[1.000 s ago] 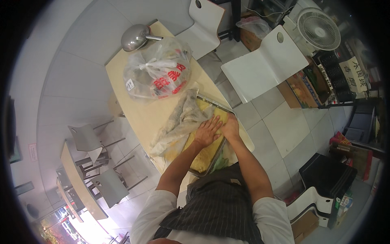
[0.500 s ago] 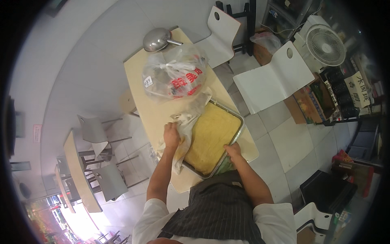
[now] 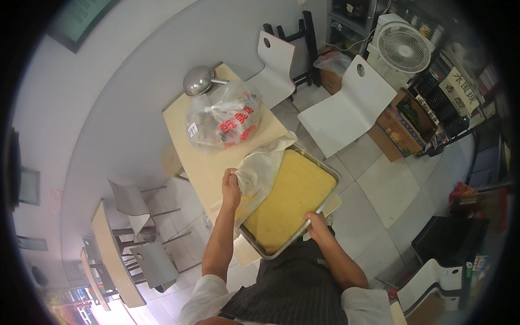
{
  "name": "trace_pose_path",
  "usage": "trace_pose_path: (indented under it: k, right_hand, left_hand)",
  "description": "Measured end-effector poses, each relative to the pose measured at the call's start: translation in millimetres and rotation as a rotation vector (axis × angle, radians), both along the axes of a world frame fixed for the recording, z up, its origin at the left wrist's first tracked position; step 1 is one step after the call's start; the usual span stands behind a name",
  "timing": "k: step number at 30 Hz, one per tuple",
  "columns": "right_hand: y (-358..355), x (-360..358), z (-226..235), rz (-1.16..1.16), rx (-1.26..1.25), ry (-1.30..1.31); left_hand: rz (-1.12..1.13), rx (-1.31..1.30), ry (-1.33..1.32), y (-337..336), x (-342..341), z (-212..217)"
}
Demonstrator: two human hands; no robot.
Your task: The person unwraps a tray containing a large block of steamed food, cuts it into rectangular portions using a knife, and then covers the food with a cloth.
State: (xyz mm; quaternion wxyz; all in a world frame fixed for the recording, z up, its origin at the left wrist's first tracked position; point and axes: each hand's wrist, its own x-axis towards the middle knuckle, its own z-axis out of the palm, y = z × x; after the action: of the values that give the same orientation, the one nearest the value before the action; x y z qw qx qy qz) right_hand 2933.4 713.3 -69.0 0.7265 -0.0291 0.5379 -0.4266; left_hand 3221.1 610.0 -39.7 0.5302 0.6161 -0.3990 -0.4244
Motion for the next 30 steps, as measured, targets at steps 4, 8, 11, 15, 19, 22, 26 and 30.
trace_pose_path:
  k: [4,8,11,15,19,22,26,30]
  right_hand:
    - [33.8,-58.1,22.7,-0.180,-0.030,-0.095]
    - [59.2,-125.7,41.7,-0.322,-0.126,-0.102]
    - [82.3,-198.7,59.3,-0.495,-0.252,-0.064]
    - [112.8,-314.7,86.4,-0.624,-0.206,0.015]
    - [145.1,-424.6,98.4,-0.756,-0.236,0.053]
    - [169.9,-493.8,92.3,-0.888,-0.170,0.090]
    - [176.8,-594.9,66.4,-1.003,-0.145,0.051]
    - [161.5,-720.1,41.5,-1.080,-0.098,0.123]
  left_hand:
    - [-0.184,-0.048,0.126,-7.0,-86.3,102.4]
    - [-0.512,-0.216,0.012,-1.2,-202.9,188.9]
    - [-0.720,-0.512,-0.104,8.4,-316.6,215.5]
    - [-0.678,-0.491,0.048,11.9,-476.9,223.9]
    - [-0.611,-0.282,0.333,24.0,-616.7,219.7]
    - [-0.712,-0.169,0.422,41.9,-701.7,208.9]
    - [-0.844,-0.129,0.466,21.7,-816.9,186.0]
    - [-0.899,-0.174,0.481,-13.5,-952.9,151.9]
